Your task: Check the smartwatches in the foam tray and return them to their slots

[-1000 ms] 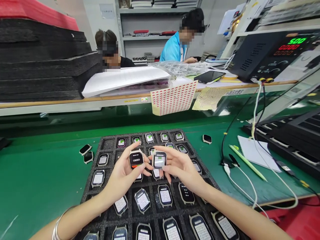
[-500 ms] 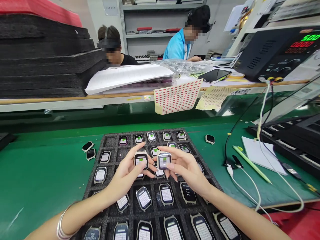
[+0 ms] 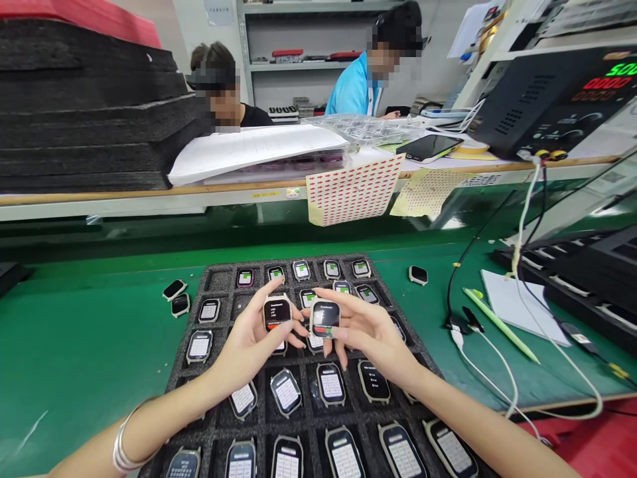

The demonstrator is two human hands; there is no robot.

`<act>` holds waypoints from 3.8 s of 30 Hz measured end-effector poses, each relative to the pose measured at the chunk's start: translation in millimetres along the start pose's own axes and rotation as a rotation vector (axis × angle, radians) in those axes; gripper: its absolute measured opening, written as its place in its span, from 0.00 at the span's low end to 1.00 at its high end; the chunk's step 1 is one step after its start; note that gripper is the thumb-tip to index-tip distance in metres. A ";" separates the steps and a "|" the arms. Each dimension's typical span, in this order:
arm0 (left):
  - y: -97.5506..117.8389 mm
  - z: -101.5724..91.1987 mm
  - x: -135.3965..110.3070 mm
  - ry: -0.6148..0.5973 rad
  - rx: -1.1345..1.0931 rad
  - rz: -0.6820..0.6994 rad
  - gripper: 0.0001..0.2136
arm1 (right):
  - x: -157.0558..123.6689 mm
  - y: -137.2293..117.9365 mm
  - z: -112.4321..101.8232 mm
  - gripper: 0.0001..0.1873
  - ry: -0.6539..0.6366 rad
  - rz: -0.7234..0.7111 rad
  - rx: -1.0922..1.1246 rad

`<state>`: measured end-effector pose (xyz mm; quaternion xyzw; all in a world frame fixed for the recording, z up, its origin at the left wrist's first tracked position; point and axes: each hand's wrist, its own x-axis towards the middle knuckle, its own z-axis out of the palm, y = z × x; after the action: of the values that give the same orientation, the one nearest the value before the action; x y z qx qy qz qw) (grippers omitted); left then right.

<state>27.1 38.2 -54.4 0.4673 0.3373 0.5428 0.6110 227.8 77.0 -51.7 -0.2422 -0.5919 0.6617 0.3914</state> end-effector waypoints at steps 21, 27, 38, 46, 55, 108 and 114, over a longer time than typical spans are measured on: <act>1.2 -2.0 0.3 -0.032 0.036 0.017 0.26 | 0.2 0.2 2.8 0.27 -0.013 0.042 0.017; -2.2 -3.1 -0.5 -0.018 0.019 -0.024 0.30 | -0.2 3.2 2.7 0.28 -0.001 0.045 -0.054; -18.0 -63.2 3.5 -0.005 0.440 -0.045 0.34 | 64.5 39.2 1.8 0.28 -0.268 -0.218 -1.029; -12.3 -132.1 29.5 -0.065 1.243 0.163 0.18 | 114.8 56.4 9.8 0.24 -0.328 -0.260 -1.350; 15.8 -138.0 2.0 -0.099 1.371 0.188 0.24 | 107.3 42.9 -1.4 0.19 -0.489 -0.284 -1.538; 21.6 -46.3 -14.2 0.136 -0.262 -0.077 0.27 | 68.7 23.1 21.8 0.26 -0.069 0.249 0.060; 9.1 -32.4 -2.9 0.151 -0.093 0.034 0.12 | 51.4 12.9 14.5 0.33 -0.058 0.206 -0.060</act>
<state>-6.4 41.8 -57.0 0.4015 0.3489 0.6019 0.5956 183.8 109.8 -54.2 -0.2940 -0.5946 0.6871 0.2965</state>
